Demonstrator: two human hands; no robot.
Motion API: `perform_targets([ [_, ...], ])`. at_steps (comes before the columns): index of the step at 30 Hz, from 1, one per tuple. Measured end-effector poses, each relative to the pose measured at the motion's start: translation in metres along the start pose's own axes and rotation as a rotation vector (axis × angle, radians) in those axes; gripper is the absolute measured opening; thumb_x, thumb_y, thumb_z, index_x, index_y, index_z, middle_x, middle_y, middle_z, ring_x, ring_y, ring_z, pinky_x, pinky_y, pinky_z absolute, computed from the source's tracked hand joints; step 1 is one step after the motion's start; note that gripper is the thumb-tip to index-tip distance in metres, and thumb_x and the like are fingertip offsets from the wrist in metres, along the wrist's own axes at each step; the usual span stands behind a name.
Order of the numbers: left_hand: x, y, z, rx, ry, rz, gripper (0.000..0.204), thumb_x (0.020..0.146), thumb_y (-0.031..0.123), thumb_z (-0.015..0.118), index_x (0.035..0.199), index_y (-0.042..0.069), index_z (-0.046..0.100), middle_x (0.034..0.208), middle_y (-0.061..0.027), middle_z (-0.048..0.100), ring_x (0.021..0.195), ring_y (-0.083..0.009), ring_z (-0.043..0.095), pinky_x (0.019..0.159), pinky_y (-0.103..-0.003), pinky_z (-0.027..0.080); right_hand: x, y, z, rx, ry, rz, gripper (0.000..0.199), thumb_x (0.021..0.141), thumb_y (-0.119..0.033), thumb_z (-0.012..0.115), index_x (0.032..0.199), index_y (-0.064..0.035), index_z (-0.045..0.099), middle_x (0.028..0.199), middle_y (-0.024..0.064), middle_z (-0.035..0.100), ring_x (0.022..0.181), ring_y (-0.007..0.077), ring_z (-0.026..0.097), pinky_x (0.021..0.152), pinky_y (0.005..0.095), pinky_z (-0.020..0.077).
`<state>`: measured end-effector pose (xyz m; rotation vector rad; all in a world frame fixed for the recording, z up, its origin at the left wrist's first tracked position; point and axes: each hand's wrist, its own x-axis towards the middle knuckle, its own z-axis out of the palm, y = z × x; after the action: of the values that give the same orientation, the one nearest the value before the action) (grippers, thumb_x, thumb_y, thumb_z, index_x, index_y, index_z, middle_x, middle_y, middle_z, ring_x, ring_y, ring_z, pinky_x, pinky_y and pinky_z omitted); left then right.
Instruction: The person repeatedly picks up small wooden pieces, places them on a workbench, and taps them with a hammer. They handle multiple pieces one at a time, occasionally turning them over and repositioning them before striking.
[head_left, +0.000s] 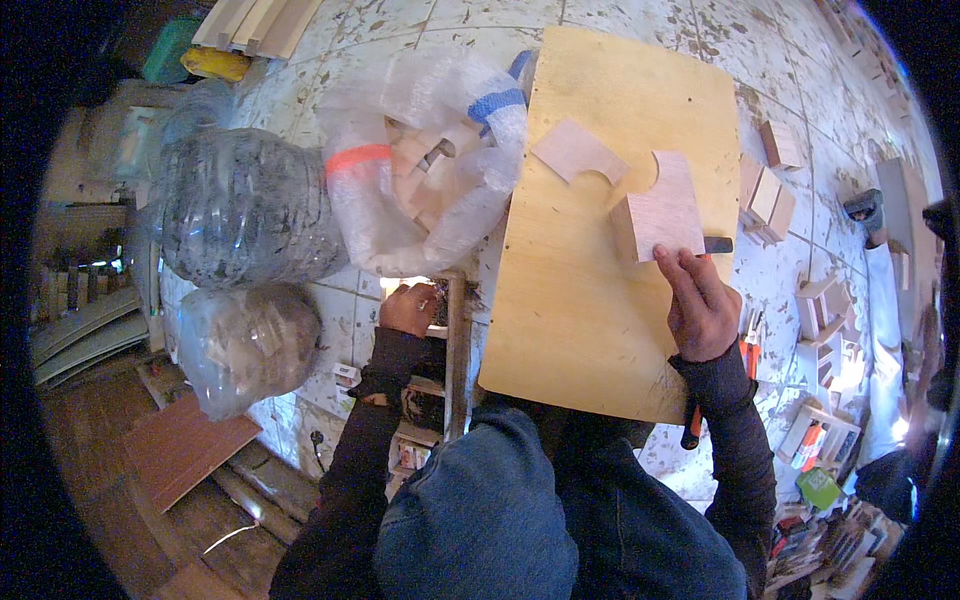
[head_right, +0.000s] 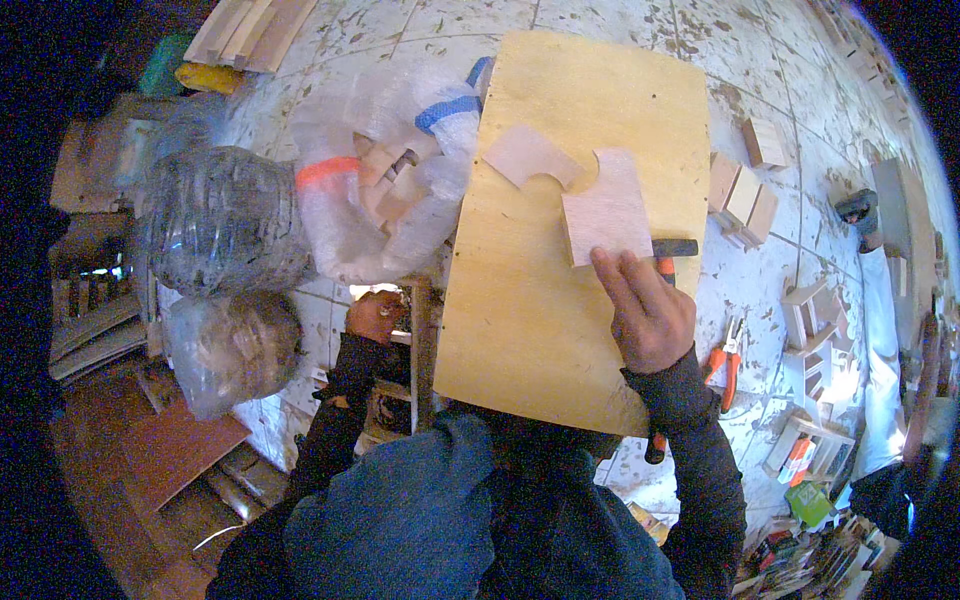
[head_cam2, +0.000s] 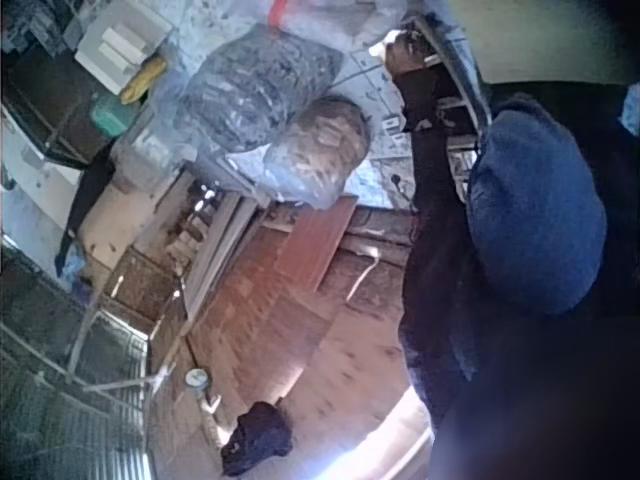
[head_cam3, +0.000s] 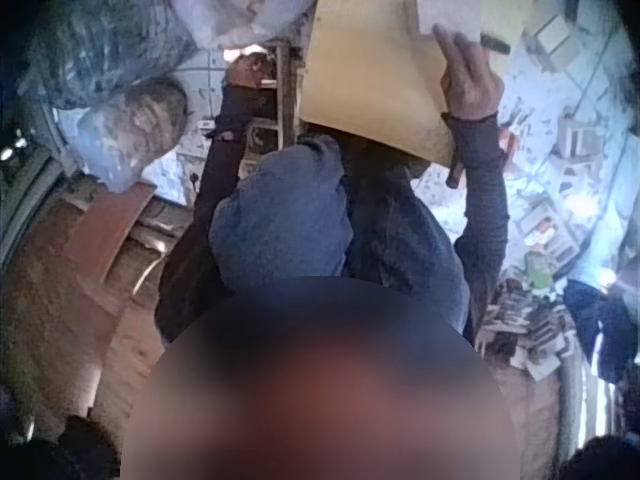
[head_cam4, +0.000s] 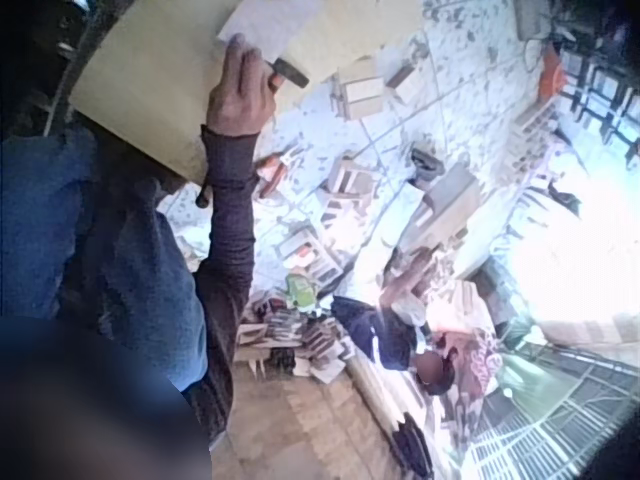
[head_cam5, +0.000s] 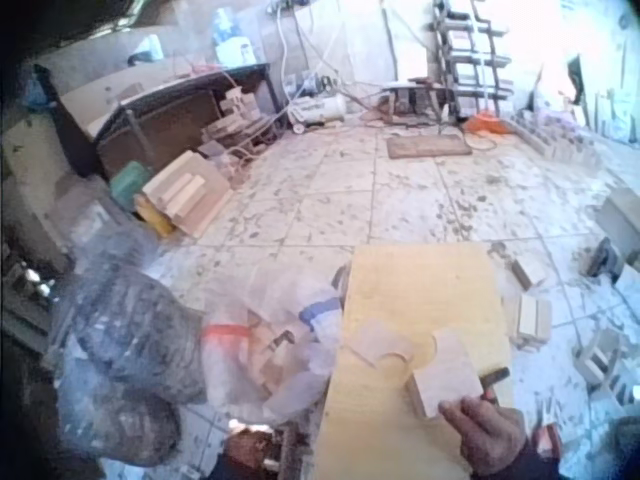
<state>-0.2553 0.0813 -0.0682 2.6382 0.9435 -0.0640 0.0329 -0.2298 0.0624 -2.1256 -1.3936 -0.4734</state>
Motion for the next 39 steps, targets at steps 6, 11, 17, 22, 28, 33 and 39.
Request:
perform_targets([
  [6,-0.011,0.005,-0.025,-0.314,0.073,-0.136,0.019,0.084,0.018,0.068,0.099,0.007,0.072,0.093,-0.0123,0.071,0.085,-0.0248,0.07,0.072,-0.034,0.056,0.001,0.0,-0.003,0.039,-0.055,0.052,0.051,0.066,0.006,0.061,0.115,-0.0083,0.068,0.096,0.0132,0.065,0.072,0.0254,0.067,0.057,0.0341,0.0557],
  [11,-0.014,0.0,-0.023,-0.349,0.177,-0.114,0.021,0.088,0.016,0.066,0.105,0.003,0.069,0.093,-0.0154,0.068,0.081,-0.0274,0.069,0.073,-0.034,0.056,0.004,0.001,-0.008,0.08,-0.083,0.053,0.052,0.067,0.005,0.061,0.117,-0.0086,0.067,0.097,0.0124,0.064,0.072,0.0255,0.067,0.058,0.0338,0.0554],
  [17,-0.016,0.006,-0.026,-0.375,0.128,-0.195,0.019,0.084,0.008,0.07,0.1,0.0,0.066,0.09,-0.0129,0.066,0.076,-0.0223,0.067,0.067,-0.032,0.054,0.005,0.001,-0.008,0.073,-0.087,0.058,0.052,0.067,0.005,0.061,0.117,-0.0089,0.067,0.095,0.0103,0.063,0.071,0.0256,0.066,0.057,0.0333,0.0547],
  [22,-0.017,0.02,-0.039,-0.891,0.212,-0.419,0.019,0.082,0.001,0.072,0.098,-0.003,0.065,0.086,-0.0098,0.068,0.076,-0.0161,0.067,0.07,-0.028,0.055,0.006,-0.002,-0.008,0.087,-0.086,0.105,0.042,0.073,0.008,0.065,0.111,-0.0097,0.07,0.088,0.0117,0.063,0.069,0.0259,0.065,0.057,0.0334,0.0539],
  [28,-0.018,0.015,-0.054,-0.976,0.293,-0.45,0.021,0.084,-0.001,0.07,0.104,-0.007,0.066,0.09,-0.0144,0.071,0.084,-0.0184,0.069,0.077,-0.028,0.056,0.008,-0.003,-0.007,0.08,-0.065,0.1,0.04,0.075,0.008,0.066,0.11,-0.0106,0.071,0.086,0.0108,0.063,0.068,0.0251,0.065,0.057,0.0332,0.0538],
  [33,-0.02,0.02,-0.073,-0.947,0.316,-0.389,0.019,0.087,0.0,0.068,0.104,-0.007,0.065,0.094,-0.016,0.071,0.088,-0.0196,0.069,0.081,-0.029,0.056,0.007,-0.001,-0.007,0.092,-0.062,0.089,0.046,0.071,0.005,0.063,0.113,-0.0106,0.069,0.09,0.009,0.062,0.071,0.0241,0.066,0.057,0.0327,0.0548],
  [39,0.001,0.088,-0.116,-0.989,0.354,-0.227,0.019,0.088,-0.004,0.063,0.107,-0.006,0.064,0.118,-0.0159,0.06,0.094,-0.0255,0.068,0.085,-0.033,0.056,0.006,0.001,-0.007,0.071,-0.067,0.047,0.049,0.068,0.003,0.06,0.115,-0.0088,0.068,0.093,0.0088,0.063,0.07,0.0243,0.066,0.056,0.0332,0.0549],
])
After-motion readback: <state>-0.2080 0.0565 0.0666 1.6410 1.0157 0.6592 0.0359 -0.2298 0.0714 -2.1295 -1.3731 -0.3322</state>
